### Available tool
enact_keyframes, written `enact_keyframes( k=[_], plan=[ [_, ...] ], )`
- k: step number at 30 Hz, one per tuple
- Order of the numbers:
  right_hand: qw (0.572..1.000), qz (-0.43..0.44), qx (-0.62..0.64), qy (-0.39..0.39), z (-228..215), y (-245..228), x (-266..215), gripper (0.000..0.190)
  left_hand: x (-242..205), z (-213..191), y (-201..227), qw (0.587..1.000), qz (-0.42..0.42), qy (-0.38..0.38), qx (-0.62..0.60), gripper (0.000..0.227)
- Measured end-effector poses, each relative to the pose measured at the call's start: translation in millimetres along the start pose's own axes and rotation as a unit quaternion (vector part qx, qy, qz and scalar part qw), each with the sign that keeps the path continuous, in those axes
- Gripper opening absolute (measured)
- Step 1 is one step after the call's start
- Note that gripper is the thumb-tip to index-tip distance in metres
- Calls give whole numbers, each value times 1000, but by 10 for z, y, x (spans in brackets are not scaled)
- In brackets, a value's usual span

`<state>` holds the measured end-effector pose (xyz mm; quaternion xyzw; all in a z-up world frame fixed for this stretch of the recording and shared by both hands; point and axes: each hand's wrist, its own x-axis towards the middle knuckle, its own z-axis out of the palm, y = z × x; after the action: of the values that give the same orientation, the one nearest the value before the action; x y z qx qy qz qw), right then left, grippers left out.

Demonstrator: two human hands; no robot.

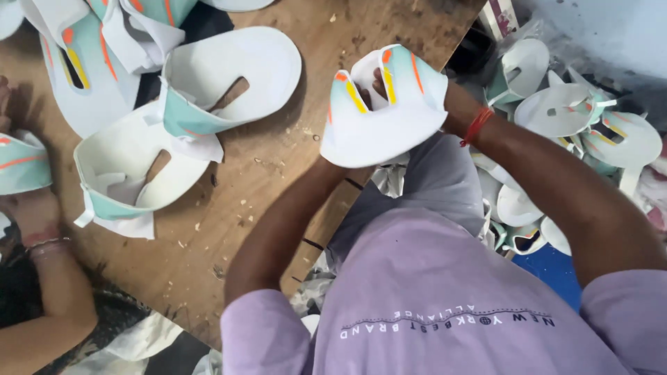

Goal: The recorder is inserting white lining material into the toe area of shoe upper components at a workbench.

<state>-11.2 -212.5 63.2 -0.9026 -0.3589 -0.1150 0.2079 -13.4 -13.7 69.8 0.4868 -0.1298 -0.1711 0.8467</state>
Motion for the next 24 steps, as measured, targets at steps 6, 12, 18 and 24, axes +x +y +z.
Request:
enact_keyframes(
  k=[6,12,18,24],
  plan=[
    [988,9,118,104,141,-204,21,42,-139,70,-36,942,127,7,310,35],
    [987,79,62,127,228,-231,69,28,-66,189,-150,806,239,-4,541,41],
    [982,100,-120,102,515,218,-180,32,38,-73,-365,995,15,-15,95,35],
    [977,176,-109,-56,528,194,-46,48,177,-493,-879,673,143,-50,724,38]
  ],
)
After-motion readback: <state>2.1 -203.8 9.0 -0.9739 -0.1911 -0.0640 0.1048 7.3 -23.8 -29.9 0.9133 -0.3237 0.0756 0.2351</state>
